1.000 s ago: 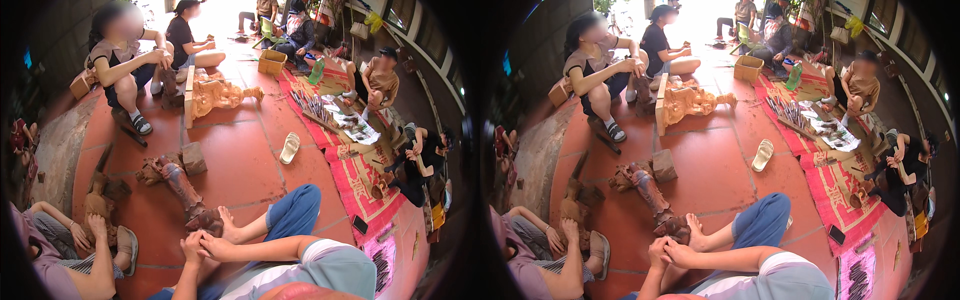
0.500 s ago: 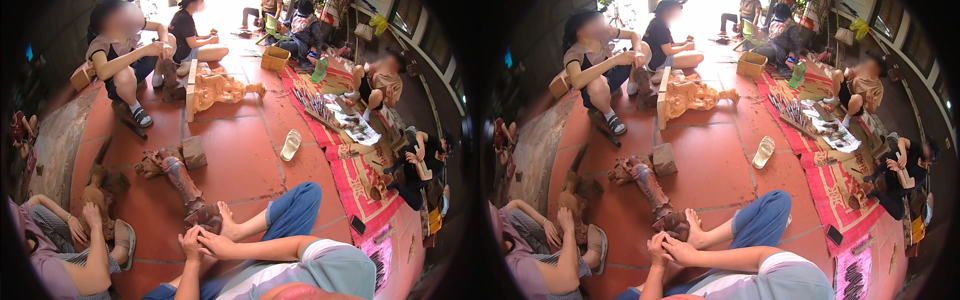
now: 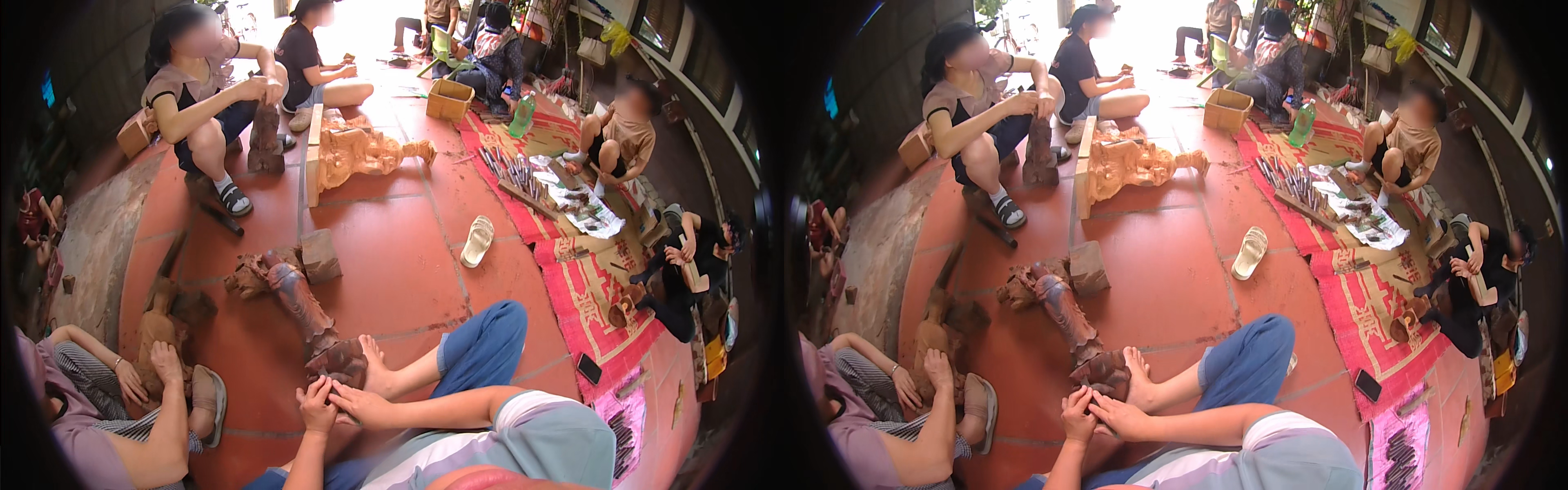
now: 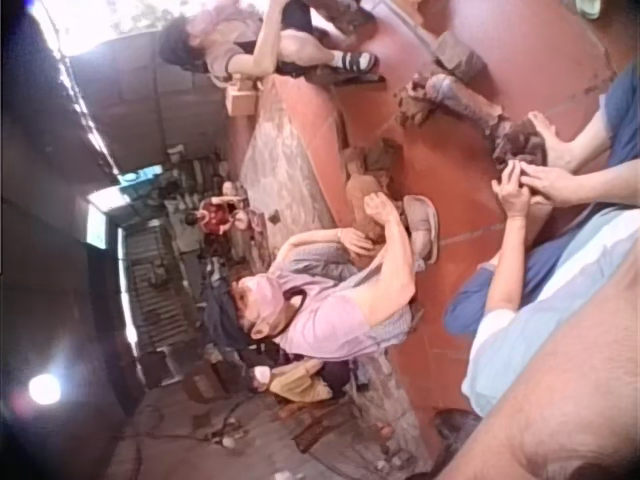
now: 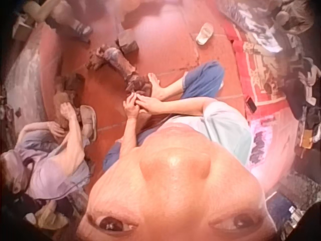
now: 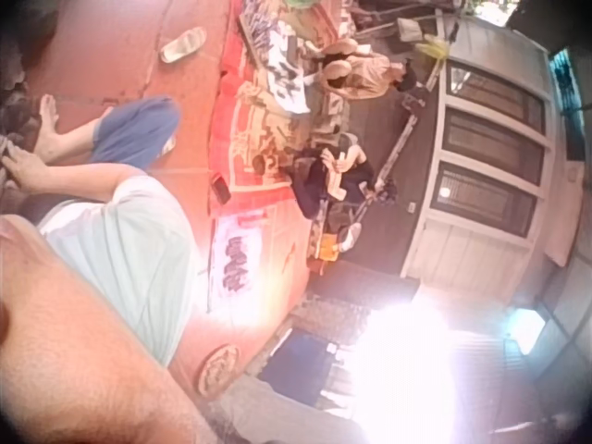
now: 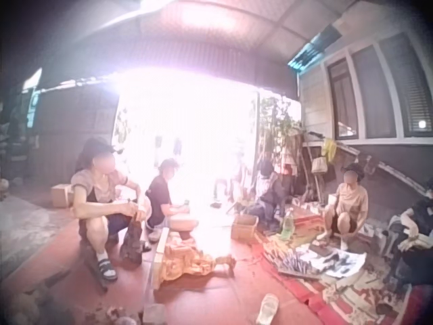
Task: The person sits cross-legged on the floor and carves a wooden sculpture using a small knife. They hold the wood steady with one hand while carefully shaping it with the other, occasionally adjusting their grip.
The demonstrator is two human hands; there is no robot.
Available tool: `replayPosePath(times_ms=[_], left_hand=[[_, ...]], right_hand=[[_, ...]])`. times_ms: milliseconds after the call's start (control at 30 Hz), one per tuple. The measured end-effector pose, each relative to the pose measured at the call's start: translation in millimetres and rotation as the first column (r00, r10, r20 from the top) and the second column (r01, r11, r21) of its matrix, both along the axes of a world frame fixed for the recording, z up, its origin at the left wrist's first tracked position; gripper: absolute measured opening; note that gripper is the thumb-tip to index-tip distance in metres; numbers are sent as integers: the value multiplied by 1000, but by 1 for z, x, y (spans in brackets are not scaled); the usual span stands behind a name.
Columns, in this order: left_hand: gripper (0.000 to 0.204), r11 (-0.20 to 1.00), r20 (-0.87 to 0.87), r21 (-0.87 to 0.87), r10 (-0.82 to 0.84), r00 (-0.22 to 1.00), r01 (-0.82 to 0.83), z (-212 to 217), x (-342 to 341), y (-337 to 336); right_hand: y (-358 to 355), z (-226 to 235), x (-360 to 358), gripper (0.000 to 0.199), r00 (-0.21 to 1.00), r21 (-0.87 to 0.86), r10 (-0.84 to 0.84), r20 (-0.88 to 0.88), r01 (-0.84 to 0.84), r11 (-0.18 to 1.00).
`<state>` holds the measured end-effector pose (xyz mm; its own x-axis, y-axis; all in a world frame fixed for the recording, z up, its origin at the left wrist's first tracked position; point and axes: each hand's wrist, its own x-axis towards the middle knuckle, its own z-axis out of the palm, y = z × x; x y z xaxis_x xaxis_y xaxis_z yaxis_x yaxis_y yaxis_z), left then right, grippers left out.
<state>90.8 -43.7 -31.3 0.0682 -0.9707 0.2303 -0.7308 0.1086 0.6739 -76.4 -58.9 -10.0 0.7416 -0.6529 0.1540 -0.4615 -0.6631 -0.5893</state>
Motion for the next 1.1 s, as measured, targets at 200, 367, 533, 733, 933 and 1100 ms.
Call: replayPosePath(times_ms=[200, 367, 533, 733, 933, 1100], left_hand=[[34, 997, 147, -55, -43, 988, 51, -5, -2, 12], [29, 999, -9, -19, -28, 1000, 28, 6, 4, -4], [28, 997, -76, -33, 71, 995, -74, 18, -12, -23], [27, 998, 85, -61, 2, 996, 3, 0, -11, 9], [26, 993, -120, -56, 94, 988, -102, 34, -9, -30], [32, 997, 2, -7, 83, 997, -83, 6, -17, 2]], right_hand=[[2, 10, -9, 66, 990, 180, 82, -114, -60, 982], [-11, 37, 5, 58, 997, 178, -6, -80, 20, 984], [-19, 3, 6, 63, 999, -32, -39, 26, 40, 999], [2, 15, -10, 59, 992, 183, 57, -116, -35, 982], [-26, 32, 7, 60, 993, -62, -71, 96, 78, 995], [-8, 10, -4, 68, 999, 69, 33, -37, -30, 997]])
